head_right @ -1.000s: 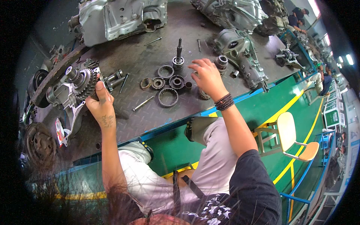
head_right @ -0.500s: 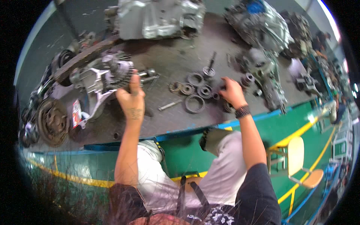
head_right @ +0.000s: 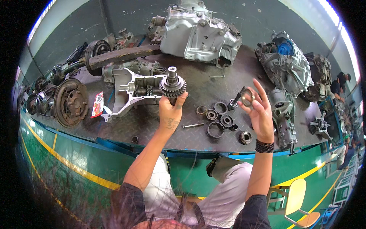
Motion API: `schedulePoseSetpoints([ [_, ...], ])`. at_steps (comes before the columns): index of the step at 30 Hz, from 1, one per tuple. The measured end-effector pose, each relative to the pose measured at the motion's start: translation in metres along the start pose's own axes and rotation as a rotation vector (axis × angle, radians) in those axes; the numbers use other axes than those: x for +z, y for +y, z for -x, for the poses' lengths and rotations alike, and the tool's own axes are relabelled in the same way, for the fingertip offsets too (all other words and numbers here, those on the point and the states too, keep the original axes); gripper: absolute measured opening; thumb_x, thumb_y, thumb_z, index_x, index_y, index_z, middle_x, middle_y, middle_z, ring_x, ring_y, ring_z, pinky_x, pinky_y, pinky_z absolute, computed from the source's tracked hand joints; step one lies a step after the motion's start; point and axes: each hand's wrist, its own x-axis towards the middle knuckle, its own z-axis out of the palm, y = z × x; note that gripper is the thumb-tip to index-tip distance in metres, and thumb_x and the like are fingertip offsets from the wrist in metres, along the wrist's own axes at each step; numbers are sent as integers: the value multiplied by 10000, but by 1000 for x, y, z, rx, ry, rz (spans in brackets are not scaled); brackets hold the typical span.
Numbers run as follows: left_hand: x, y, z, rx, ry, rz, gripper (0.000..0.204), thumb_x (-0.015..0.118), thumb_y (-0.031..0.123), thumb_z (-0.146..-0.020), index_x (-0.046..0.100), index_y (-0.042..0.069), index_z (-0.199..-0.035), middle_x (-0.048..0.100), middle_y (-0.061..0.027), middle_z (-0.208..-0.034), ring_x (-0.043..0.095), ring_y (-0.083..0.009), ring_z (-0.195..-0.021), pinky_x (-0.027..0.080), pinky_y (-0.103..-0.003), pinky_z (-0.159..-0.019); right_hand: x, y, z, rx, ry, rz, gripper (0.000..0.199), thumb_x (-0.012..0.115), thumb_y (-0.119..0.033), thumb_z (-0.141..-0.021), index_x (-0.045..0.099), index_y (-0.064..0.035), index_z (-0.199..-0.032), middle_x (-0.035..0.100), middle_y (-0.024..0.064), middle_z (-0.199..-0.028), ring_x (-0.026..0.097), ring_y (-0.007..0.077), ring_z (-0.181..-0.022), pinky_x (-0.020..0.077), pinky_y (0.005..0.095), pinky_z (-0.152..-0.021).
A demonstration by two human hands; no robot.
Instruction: The person assembles gear components onto a transmission shaft by hand, sliding multiple gears and bearings onto the shaft while sitting at a workbench.
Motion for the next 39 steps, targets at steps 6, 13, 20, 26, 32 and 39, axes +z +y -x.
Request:
schedulePoseSetpoints([
  [6,0,4,1,-14,4,-46,393,785,316,-876,632,-21,-1010,698,-37,-796,598,-70,-718,484,-258,-684,137,-18,-42,-352,-241,482,741,722,-63,-839,386,-78,-1499,571,84,-1297,576,161,-1144,510,394,-1000],
  [13,-1,0,1,18,13,-99,345,759,273,-896,633,-9,-1048,712,-80,-797,633,-106,-715,502,-299,-668,172,-18,-63,-492,-569,957,806,753,-35,-776,396,-124,-1493,658,92,-1206,652,226,-1037,510,364,-963],
  [20,1,-2,1,39,16,-82,358,773,288,-879,631,5,-1046,695,-90,-760,632,-133,-684,494,-308,-647,165,-16,-69,-267,-669,840,777,747,-64,-812,387,-125,-1498,675,137,-1192,651,248,-1097,491,388,-1005],
  [26,-3,-3,-1,13,1,-45,414,762,347,-886,629,-10,-1050,702,-97,-775,628,-120,-701,495,-313,-653,154,-4,-76,-268,-702,878,753,758,-139,-842,395,-141,-1502,610,111,-1275,575,196,-1169,452,374,-1039],
  [32,-8,0,3,47,1,-73,394,757,324,-892,637,-9,-1065,724,-86,-834,653,-120,-762,508,-314,-691,152,7,-74,-169,-713,766,741,774,-187,-854,408,-126,-1494,605,93,-1284,560,178,-1169,438,350,-1042],
  [39,2,1,3,49,-29,-12,338,757,258,-900,659,-7,-1085,737,-72,-906,640,-91,-855,501,-293,-784,156,-3,-78,-426,-471,555,654,757,-166,-886,449,-60,-1453,630,71,-1281,580,155,-1135,453,323,-1011],
])
